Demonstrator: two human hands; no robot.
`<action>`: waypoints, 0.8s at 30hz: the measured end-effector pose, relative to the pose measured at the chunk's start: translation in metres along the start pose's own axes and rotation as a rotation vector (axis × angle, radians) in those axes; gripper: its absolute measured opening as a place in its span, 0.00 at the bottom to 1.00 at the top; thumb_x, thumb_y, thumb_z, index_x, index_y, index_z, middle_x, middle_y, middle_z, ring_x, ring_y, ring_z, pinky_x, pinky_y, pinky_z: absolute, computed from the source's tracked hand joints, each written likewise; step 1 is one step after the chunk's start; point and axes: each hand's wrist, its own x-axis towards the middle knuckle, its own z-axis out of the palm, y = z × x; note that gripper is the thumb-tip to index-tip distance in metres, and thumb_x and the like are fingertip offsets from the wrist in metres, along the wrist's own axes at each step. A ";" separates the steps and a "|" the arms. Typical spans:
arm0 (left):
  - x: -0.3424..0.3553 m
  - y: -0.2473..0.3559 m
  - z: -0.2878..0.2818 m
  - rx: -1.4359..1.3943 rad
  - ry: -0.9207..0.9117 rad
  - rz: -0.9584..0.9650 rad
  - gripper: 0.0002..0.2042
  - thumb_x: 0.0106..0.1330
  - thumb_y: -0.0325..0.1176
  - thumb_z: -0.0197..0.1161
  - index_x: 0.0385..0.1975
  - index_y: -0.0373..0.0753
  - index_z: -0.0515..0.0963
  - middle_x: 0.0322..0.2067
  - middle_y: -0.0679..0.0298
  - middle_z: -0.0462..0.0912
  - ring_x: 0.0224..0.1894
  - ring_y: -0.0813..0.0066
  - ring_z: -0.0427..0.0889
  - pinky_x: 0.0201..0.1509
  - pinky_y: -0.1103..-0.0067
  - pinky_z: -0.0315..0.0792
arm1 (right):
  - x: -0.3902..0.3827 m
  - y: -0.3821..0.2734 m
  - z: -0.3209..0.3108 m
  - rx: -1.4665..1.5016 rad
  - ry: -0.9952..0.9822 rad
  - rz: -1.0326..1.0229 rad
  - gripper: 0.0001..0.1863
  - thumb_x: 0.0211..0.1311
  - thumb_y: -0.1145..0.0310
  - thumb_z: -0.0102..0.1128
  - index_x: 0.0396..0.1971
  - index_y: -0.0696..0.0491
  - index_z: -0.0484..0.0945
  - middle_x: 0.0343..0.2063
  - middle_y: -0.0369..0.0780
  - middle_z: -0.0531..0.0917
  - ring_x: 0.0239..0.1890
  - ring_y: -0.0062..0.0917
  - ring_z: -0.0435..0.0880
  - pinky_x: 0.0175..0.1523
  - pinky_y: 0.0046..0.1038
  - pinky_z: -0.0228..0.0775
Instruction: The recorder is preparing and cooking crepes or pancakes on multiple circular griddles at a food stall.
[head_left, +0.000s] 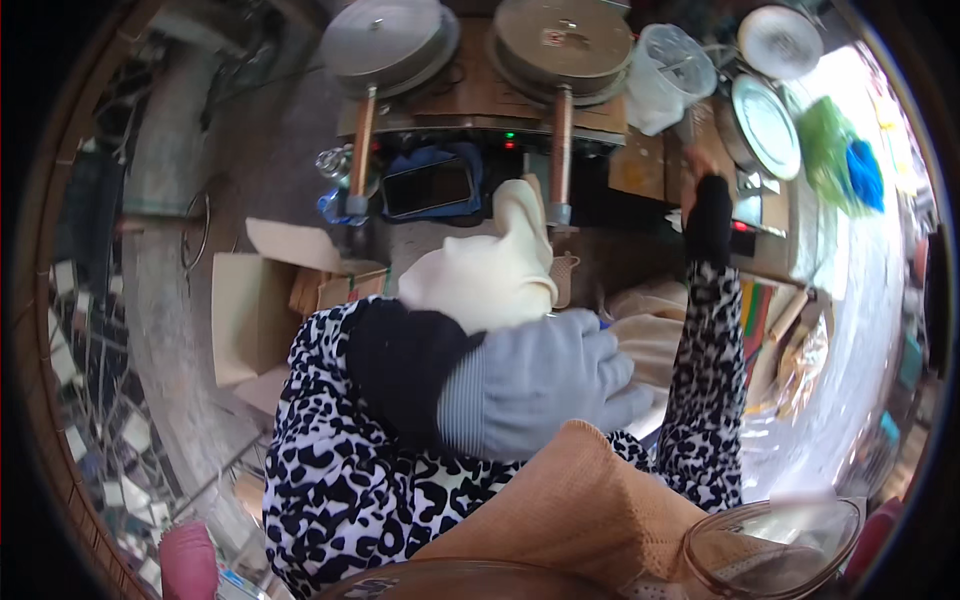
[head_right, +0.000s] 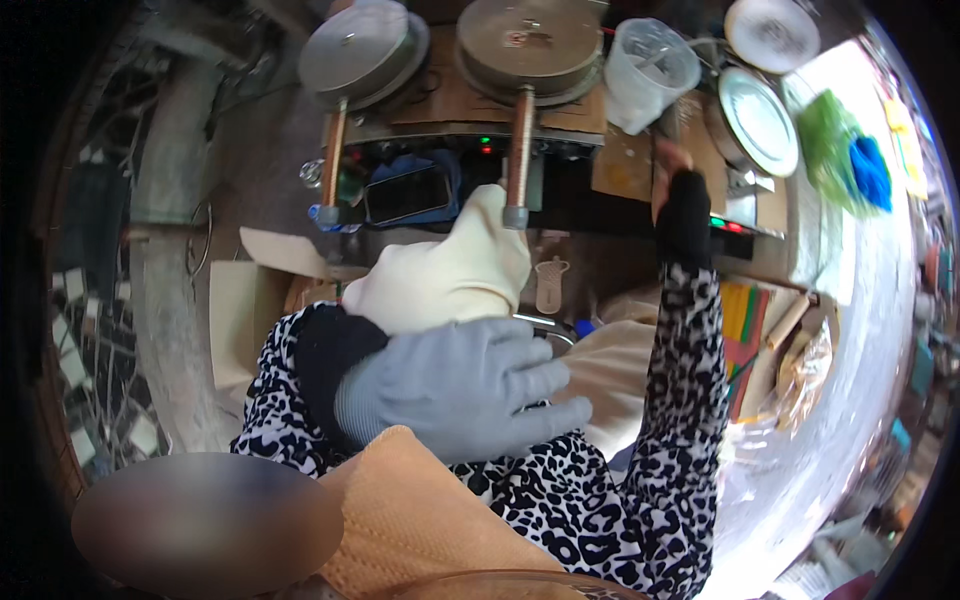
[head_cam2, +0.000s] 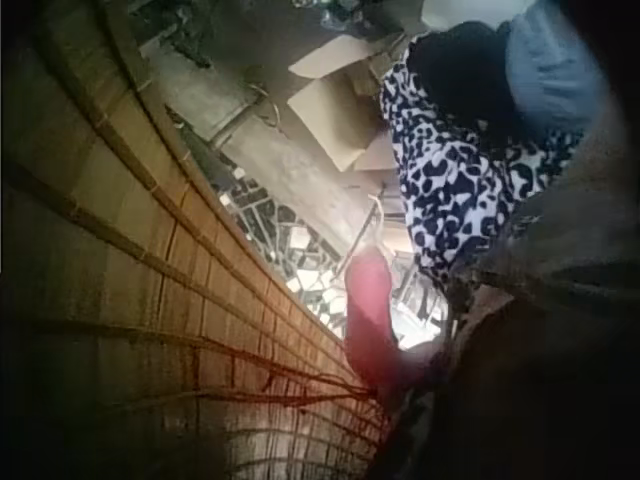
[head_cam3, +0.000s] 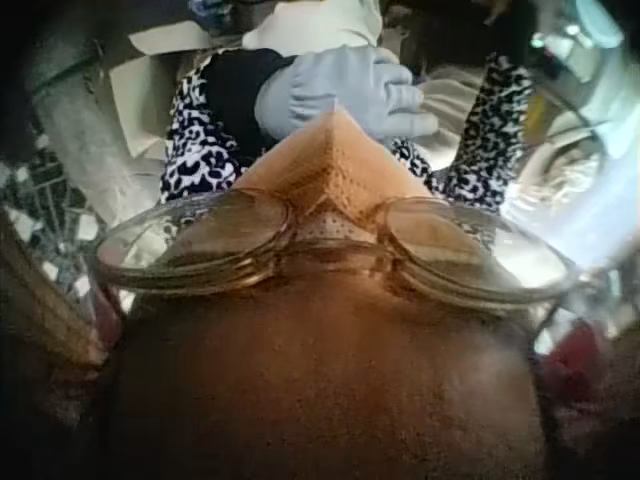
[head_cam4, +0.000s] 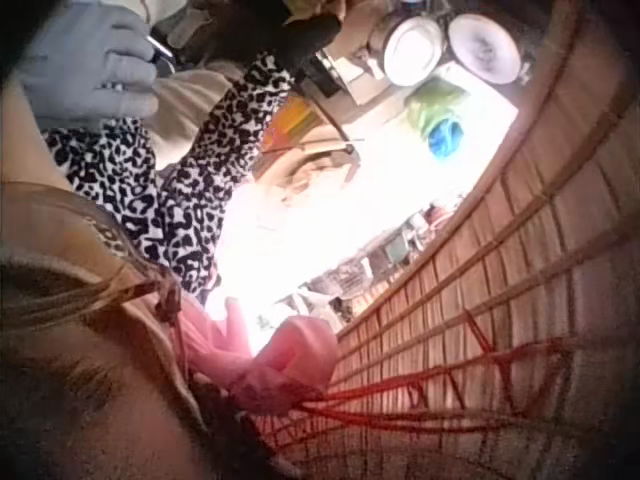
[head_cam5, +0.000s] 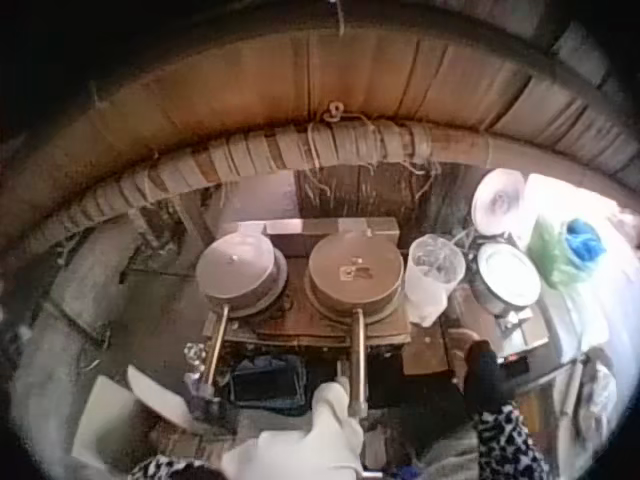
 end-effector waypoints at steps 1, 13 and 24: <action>0.000 -0.007 -0.006 0.012 0.005 -0.018 0.19 0.54 0.34 0.56 0.48 0.43 0.74 0.38 0.60 0.78 0.40 0.64 0.79 0.43 0.75 0.73 | -0.022 0.015 -0.013 -0.740 -0.105 -0.463 0.21 0.67 0.66 0.40 0.57 0.57 0.69 0.51 0.39 0.75 0.42 0.18 0.74 0.49 0.21 0.63; -0.169 -0.160 0.040 -1.074 1.244 -1.047 0.18 0.66 0.44 0.59 0.52 0.45 0.69 0.29 0.59 0.78 0.25 0.76 0.76 0.24 0.82 0.70 | -0.106 -0.001 0.034 -0.914 -0.191 -0.271 0.19 0.57 0.81 0.50 0.48 0.50 0.76 0.36 0.43 0.81 0.35 0.34 0.79 0.44 0.27 0.68; -0.089 -0.196 -0.216 -1.015 1.306 -0.478 0.15 0.69 0.39 0.44 0.34 0.34 0.75 0.30 0.51 0.81 0.30 0.60 0.81 0.33 0.71 0.79 | -0.101 0.010 0.004 -0.878 -0.122 -0.402 0.16 0.59 0.81 0.49 0.46 0.52 0.78 0.19 0.31 0.68 0.21 0.14 0.66 0.28 0.20 0.59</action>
